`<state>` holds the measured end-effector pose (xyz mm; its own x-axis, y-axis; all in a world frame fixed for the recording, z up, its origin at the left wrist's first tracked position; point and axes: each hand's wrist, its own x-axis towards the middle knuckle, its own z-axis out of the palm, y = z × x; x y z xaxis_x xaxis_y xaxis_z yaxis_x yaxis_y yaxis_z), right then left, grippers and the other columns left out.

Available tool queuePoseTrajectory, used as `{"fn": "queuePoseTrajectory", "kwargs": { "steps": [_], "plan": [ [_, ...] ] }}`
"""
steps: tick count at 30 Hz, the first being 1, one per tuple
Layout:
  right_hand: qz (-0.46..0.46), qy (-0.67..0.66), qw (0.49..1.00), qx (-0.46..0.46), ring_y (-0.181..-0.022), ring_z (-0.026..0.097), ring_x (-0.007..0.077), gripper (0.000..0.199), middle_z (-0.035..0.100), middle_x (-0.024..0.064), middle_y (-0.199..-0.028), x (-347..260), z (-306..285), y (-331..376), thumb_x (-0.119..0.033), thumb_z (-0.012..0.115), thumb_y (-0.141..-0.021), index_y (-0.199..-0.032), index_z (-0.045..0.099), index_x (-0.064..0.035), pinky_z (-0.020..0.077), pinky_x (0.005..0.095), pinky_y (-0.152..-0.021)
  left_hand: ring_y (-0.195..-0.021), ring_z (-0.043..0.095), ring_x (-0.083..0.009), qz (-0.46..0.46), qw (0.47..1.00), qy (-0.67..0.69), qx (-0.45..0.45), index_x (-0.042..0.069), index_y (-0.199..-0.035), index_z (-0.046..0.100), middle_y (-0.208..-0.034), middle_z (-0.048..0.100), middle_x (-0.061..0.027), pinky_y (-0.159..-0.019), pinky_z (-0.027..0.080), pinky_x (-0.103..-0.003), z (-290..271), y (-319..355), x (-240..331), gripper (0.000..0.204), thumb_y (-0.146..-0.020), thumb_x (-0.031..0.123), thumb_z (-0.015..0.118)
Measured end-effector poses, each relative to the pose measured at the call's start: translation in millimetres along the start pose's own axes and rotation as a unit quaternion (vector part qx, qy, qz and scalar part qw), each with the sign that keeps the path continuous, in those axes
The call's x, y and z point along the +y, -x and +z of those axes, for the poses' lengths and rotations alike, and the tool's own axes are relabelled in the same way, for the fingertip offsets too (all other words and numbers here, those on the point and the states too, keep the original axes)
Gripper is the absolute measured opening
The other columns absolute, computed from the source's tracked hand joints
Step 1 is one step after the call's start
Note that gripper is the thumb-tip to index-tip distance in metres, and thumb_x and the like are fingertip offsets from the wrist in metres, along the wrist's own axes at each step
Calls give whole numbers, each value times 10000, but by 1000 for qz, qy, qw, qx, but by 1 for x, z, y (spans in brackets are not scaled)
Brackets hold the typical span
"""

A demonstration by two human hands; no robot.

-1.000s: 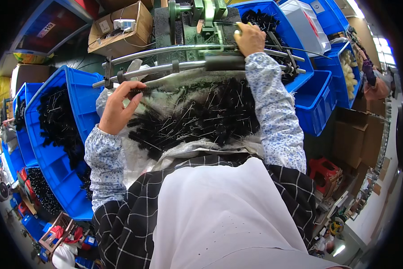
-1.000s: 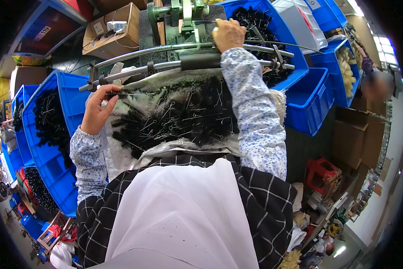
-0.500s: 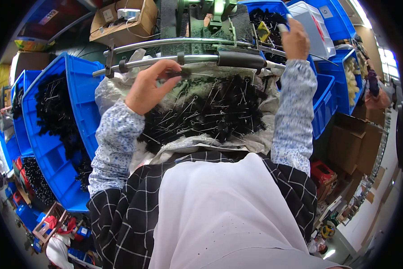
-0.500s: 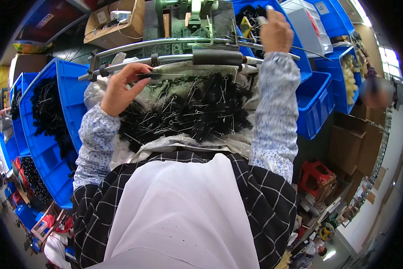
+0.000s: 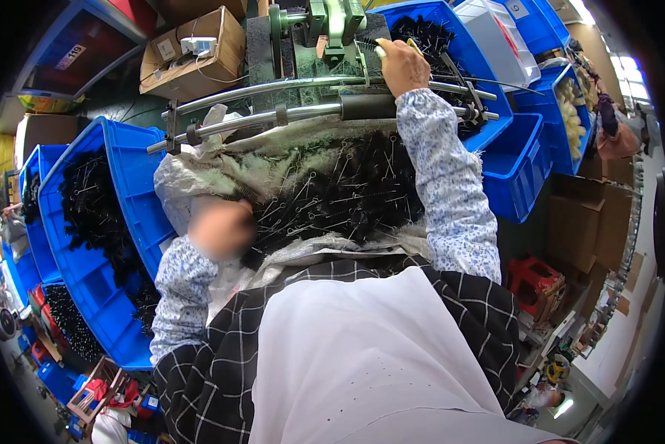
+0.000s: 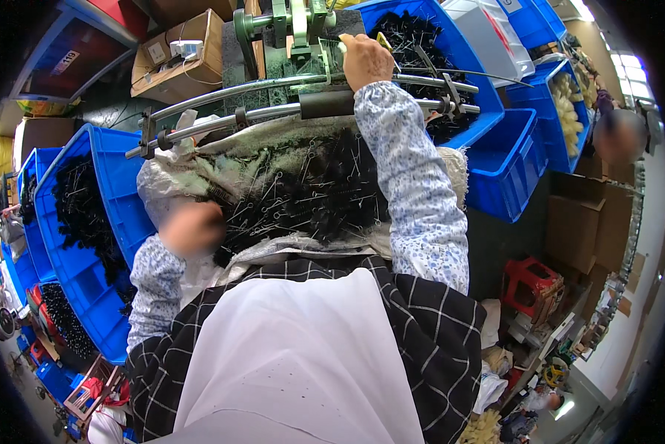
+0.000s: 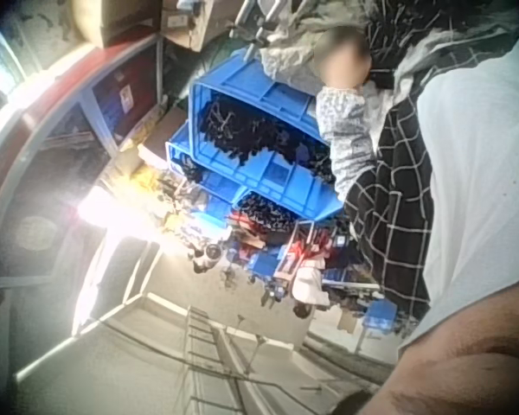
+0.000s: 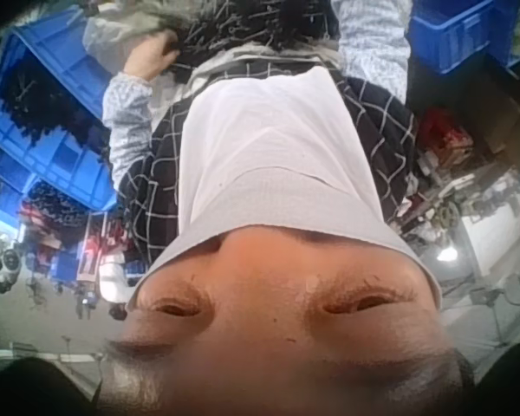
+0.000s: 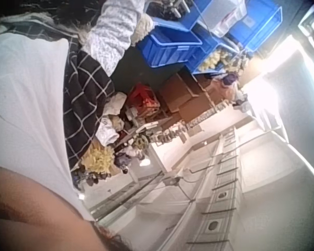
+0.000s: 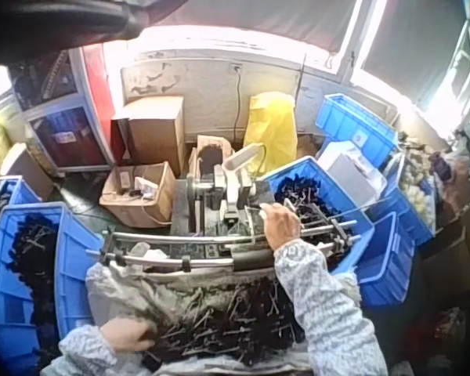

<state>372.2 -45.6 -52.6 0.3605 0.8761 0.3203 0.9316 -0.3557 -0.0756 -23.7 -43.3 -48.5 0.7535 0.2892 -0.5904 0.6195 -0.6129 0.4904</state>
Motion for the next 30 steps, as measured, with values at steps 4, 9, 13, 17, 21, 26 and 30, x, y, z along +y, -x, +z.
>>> {"fn": "queuePoseTrajectory", "kwargs": {
  "steps": [4, 9, 13, 17, 21, 26, 30],
  "plan": [
    [-8, -6, 1000, -4, -819, 611, 253, 222, 629, 63, -855, 6, 15, -8, -175, 542, -824, -1025, 634, -156, 484, 371, -740, -1083, 470, -313, 32, 993, 24, 114, 67, -1071, 500, -1131, 510, -144, -957, 320, -420, 11, 21, -2, 400, -696, 143, 613],
    [-19, -40, 999, -7, -834, 605, 253, 214, 637, 64, -859, 9, 20, -10, -193, 538, -825, -1007, 644, -156, 466, 379, -783, -1088, 471, -309, -27, 997, -1, 73, 75, -1087, 488, -1122, 496, -138, -930, 343, -411, 14, 30, -18, 440, -685, 138, 654],
    [-16, -24, 999, 13, -828, 603, 257, 217, 638, 63, -858, 7, 17, -8, -185, 539, -821, -1007, 648, -157, 458, 377, -796, -1032, 510, -310, -44, 989, 29, 135, 72, -1052, 498, -1085, 513, -130, -887, 381, -410, 14, 36, -19, 422, -685, 155, 688],
    [-33, -55, 998, 13, -833, 579, 266, 218, 637, 55, -863, 11, 23, -11, -182, 541, -820, -1006, 653, -167, 447, 380, -807, -915, 565, -326, -60, 989, 83, 104, 52, -1028, 507, -961, 580, -131, -804, 435, -387, 14, 37, -24, 421, -687, 192, 710],
    [-47, -24, 999, -9, -878, 535, 237, 221, 629, 23, -938, 16, 29, -19, -218, 557, -824, -1021, 650, -186, 420, 370, -828, -809, 593, -297, -15, 982, 160, 101, 33, -988, 523, -862, 612, -145, -715, 460, -335, -1, 34, -24, 376, -707, 190, 717],
    [-44, 57, 997, 19, -945, 496, 196, 348, 578, 23, -994, 16, 16, -10, -272, 608, -787, -1122, 595, -181, 363, 388, -845, -680, 558, -144, -25, 938, 306, 161, 28, -998, 533, -801, 582, -107, -616, 441, -257, -30, 38, -15, 301, -771, 155, 684],
    [22, 30, 999, 14, -984, 528, 262, 386, 608, 88, -1047, 25, 22, 2, -293, 599, -769, -1116, 586, -124, 396, 397, -839, -597, 518, -128, -3, 938, 242, 248, 49, -1031, 460, -811, 561, -105, -563, 426, -253, -44, 34, -4, 326, -820, 215, 644]
  ]
}}
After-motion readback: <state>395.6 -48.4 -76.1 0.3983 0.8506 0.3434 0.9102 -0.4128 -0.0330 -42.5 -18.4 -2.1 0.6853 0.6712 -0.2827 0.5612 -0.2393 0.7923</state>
